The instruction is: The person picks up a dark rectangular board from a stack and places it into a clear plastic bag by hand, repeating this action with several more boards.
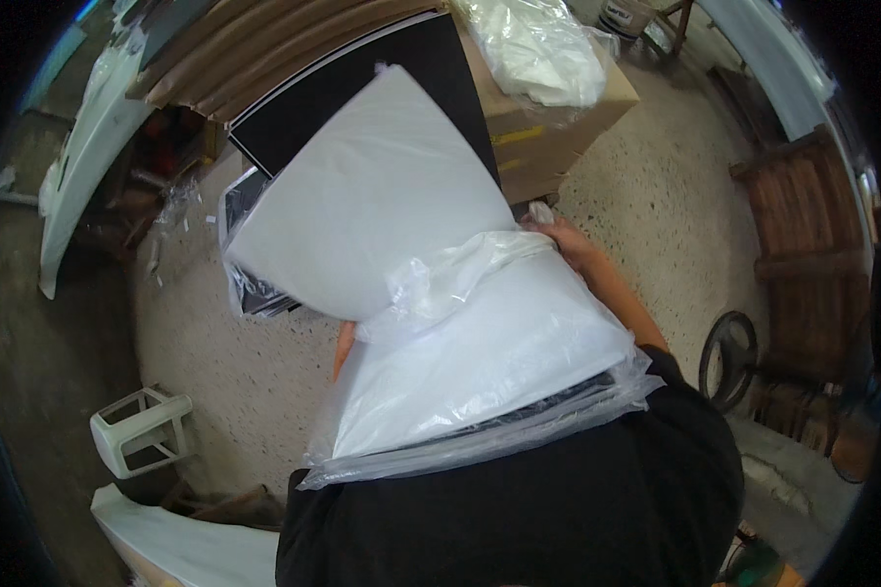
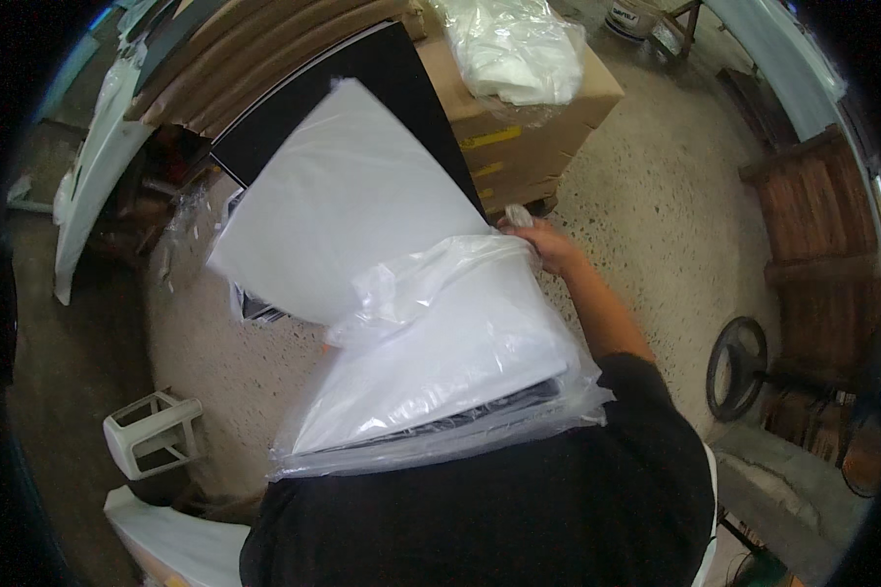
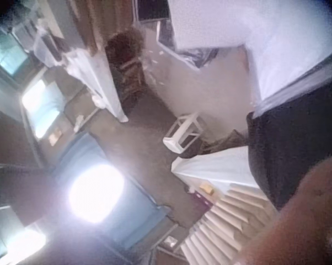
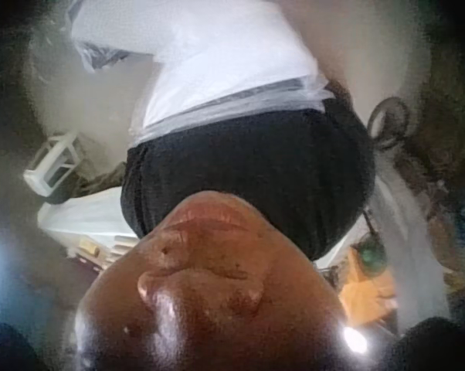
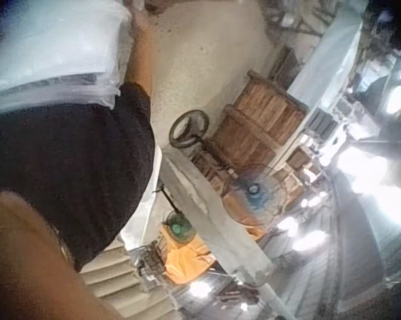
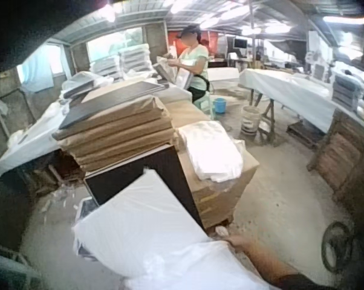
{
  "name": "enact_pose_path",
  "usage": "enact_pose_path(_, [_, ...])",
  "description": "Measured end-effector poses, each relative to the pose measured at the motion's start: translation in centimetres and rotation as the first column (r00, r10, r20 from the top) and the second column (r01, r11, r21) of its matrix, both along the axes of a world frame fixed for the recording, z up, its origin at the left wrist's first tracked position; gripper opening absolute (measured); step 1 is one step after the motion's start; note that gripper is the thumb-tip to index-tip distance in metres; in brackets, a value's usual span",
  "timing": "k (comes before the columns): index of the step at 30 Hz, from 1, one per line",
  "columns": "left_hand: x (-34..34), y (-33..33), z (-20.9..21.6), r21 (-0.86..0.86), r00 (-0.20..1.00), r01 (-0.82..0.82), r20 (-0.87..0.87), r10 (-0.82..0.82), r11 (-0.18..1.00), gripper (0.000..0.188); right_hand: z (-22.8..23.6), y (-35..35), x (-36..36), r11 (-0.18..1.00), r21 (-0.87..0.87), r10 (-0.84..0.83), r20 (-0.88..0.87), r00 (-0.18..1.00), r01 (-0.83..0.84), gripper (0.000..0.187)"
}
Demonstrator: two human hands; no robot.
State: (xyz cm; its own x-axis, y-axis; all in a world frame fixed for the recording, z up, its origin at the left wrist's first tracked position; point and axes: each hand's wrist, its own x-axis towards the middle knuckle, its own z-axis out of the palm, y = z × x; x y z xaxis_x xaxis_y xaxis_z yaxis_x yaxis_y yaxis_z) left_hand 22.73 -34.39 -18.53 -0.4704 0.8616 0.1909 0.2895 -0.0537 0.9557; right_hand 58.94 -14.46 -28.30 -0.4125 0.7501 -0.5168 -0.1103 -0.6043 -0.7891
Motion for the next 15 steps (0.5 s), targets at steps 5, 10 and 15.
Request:
enact_pose_path(5, [-0.4,-1.8,-1.5,-0.03,0.999,-0.025,-0.023,0.025,0.999,0.012,2.1,-0.5,0.6,0.758,0.314,0.329,0.573,0.751,-0.571,0.025])
enact_pose_path(10, [0.3,-2.3,-0.6,-0.038,0.993,-0.046,-0.114,0.041,0.998,0.013,7.3,5.5,6.9,0.709,0.696,-0.667,0.713,0.214,-0.108,0.021])
enact_pose_path(15, [-0.2,-0.9,-3.4,-0.015,0.966,-0.003,-0.26,-0.001,1.0,0.013,16.9,2.3,-1.1,0.482,0.803,-0.132,0.461,0.877,-0.35,0.04])
